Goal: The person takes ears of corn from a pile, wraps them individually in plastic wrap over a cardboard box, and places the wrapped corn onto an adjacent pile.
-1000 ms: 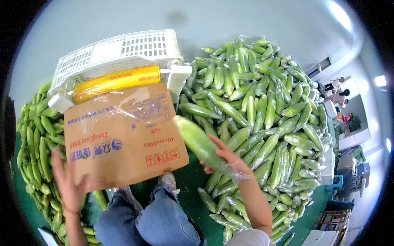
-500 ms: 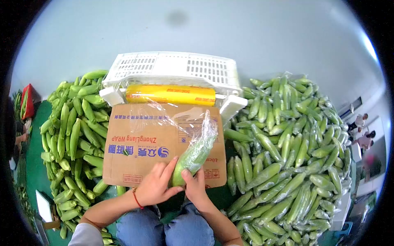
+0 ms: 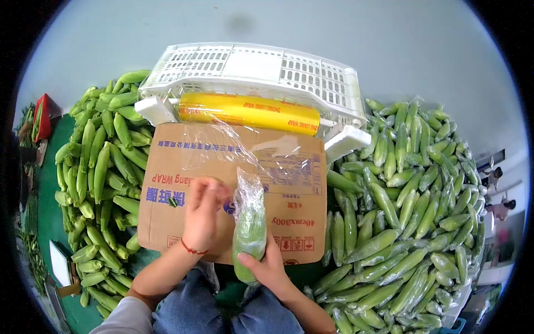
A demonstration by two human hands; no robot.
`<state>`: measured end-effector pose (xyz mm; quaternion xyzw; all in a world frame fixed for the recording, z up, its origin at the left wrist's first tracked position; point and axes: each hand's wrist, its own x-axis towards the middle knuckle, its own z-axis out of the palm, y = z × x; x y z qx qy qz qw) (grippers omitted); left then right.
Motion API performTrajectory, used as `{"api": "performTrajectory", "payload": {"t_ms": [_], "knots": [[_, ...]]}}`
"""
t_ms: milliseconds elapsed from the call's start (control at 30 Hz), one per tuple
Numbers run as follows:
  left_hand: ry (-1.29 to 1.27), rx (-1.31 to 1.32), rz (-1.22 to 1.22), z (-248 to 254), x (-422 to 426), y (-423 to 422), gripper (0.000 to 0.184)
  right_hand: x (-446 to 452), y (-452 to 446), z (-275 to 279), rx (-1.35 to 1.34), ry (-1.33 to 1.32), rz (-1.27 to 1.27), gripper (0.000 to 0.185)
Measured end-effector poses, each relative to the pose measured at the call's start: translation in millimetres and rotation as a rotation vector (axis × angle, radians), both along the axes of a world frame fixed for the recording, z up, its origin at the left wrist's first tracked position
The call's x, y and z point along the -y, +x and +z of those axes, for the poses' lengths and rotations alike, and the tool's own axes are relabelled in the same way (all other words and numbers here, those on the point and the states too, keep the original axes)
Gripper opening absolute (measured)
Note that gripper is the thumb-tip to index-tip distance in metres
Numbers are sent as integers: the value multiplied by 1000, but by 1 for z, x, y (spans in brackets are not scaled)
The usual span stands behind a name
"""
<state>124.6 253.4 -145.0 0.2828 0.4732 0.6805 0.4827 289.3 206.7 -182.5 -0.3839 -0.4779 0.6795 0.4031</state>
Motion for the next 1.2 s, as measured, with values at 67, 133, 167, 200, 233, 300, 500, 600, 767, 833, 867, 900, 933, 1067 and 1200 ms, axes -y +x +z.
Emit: {"api": "performTrajectory", "payload": {"t_ms": [67,133,167,200,233,300,500,600,767,833,867,900,933,1067,1200], "knots": [[114,-263,72,7,8,-9,9,-7,1,13,282,199,35,65],[74,-89,-184,12,18,-15,14,-7,-7,31,572,395,129,68],[61,2,-304,16,21,-16,19,-6,-10,29,481,381,186,68],[63,90,-428,21,20,-18,24,-9,-12,25,391,380,235,68],[69,174,-563,27,16,-19,29,-12,-13,22,176,231,307,67],[60,374,-636,36,17,-18,28,-10,-13,15,-245,-94,440,66],[108,490,-549,21,10,-27,30,-25,-24,24,-467,-538,607,72],[-53,257,-297,22,2,-38,38,-12,-32,18,35,-36,288,70],[-148,529,-315,30,-1,-27,46,-3,-27,3,-171,-184,364,74],[-8,564,-487,11,4,-33,43,-1,-28,17,-390,-471,446,75],[28,500,-480,7,5,-33,43,-2,-29,14,-494,-489,496,72],[64,436,-472,6,6,-32,42,-3,-29,6,-599,-508,548,70],[95,373,-463,5,8,-31,42,-2,-28,-1,-705,-530,596,68],[214,545,-585,2,13,-36,57,-1,-23,-7,-568,-467,596,72],[-60,585,-222,43,14,-50,81,-4,-20,7,91,79,353,76]]}}
